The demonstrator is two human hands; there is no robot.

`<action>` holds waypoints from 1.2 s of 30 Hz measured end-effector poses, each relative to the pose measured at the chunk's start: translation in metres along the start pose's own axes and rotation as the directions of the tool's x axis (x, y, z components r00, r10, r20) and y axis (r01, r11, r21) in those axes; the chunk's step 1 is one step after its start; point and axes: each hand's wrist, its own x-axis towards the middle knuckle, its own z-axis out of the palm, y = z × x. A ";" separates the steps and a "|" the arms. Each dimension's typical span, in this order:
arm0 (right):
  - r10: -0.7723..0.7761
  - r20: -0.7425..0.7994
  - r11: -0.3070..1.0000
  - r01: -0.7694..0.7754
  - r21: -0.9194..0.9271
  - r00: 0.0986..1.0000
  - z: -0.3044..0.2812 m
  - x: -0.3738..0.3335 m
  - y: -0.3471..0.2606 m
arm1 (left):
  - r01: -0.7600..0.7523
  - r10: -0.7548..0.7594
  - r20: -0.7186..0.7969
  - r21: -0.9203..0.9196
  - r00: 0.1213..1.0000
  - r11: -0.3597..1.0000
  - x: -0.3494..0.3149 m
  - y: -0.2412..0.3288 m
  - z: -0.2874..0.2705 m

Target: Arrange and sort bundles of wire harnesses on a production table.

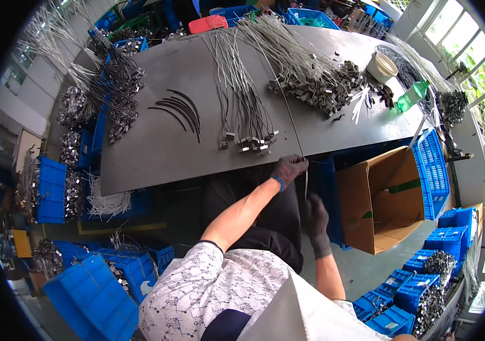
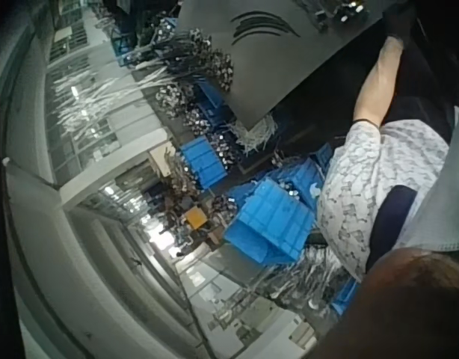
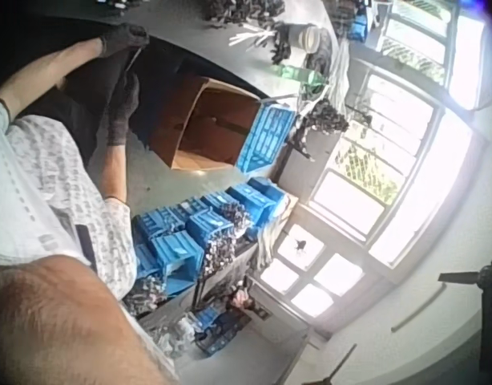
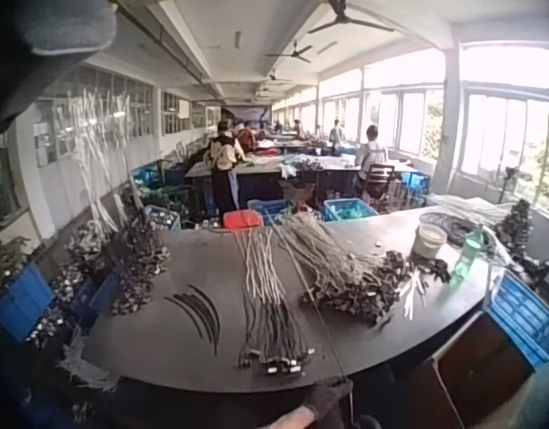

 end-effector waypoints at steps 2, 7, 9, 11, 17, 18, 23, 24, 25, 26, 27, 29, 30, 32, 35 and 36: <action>-0.133 -0.225 0.986 0.152 0.071 0.965 0.017 0.057 -0.041 | -0.064 0.064 -0.014 -0.017 0.998 0.998 -0.014 -0.001 0.000; 0.289 -0.151 0.760 -0.130 0.637 0.945 0.053 0.123 -0.089 | -0.085 0.081 -0.070 -0.059 0.994 0.995 -0.028 0.025 -0.026; 0.399 -0.094 0.822 -0.310 0.478 0.912 0.074 0.136 -0.084 | -0.072 0.084 -0.109 0.114 0.991 0.991 -0.032 0.030 -0.033; 0.399 -0.110 0.761 -0.263 0.593 0.910 0.099 0.139 -0.074 | -0.157 0.186 -0.139 0.195 0.973 0.968 -0.034 0.028 -0.038; 0.454 -0.006 0.699 -0.352 0.622 0.891 0.142 0.157 -0.063 | -0.322 0.406 -0.165 0.380 0.899 0.867 -0.017 0.017 -0.063; 0.458 0.064 0.713 -0.410 0.568 0.886 0.145 0.163 -0.067 | -0.267 0.362 -0.178 0.404 0.915 0.875 -0.010 0.020 -0.071; 0.249 0.269 0.947 -0.293 0.135 0.930 0.122 0.218 -0.073 | 0.074 -0.042 -0.158 0.208 0.987 0.975 0.031 0.053 -0.125; 0.175 0.160 0.983 -0.180 0.021 0.972 0.110 0.237 -0.068 | 0.076 -0.040 -0.172 0.207 0.984 0.975 0.034 0.060 -0.139; 0.127 0.075 0.986 -0.117 -0.117 0.989 0.098 0.255 -0.061 | -0.021 0.120 -0.193 0.449 0.974 0.894 0.035 0.067 -0.158; 0.097 -0.006 0.979 -0.096 -0.179 0.995 0.081 0.277 -0.051 | -0.104 0.293 -0.177 0.668 0.940 0.737 0.035 0.074 -0.177; 0.058 -0.100 0.956 -0.084 -0.281 0.993 0.069 0.299 -0.042 | -0.069 0.309 -0.256 0.657 0.916 0.750 0.031 0.077 -0.194; 0.056 -0.180 0.910 -0.124 -0.395 0.982 0.053 0.339 -0.022 | 0.144 0.275 -0.445 0.706 0.852 0.694 0.024 0.082 -0.230; 0.150 -0.165 0.883 -0.207 -0.421 0.975 0.044 0.359 -0.011 | 0.334 0.233 -0.559 0.726 0.796 0.601 0.021 0.084 -0.249; 0.184 -0.151 0.831 -0.236 -0.504 0.971 0.042 0.390 0.004 | 0.473 0.375 -0.633 0.765 0.677 0.438 0.014 0.082 -0.281; 0.236 0.027 0.879 -0.201 -0.432 0.971 0.049 0.413 0.021 | 0.718 0.221 -0.757 0.653 0.615 0.239 0.018 0.071 -0.314; 0.248 0.028 0.884 -0.214 -0.415 0.968 0.052 0.416 0.025 | 0.707 0.240 -0.752 0.659 0.614 0.257 0.021 0.063 -0.318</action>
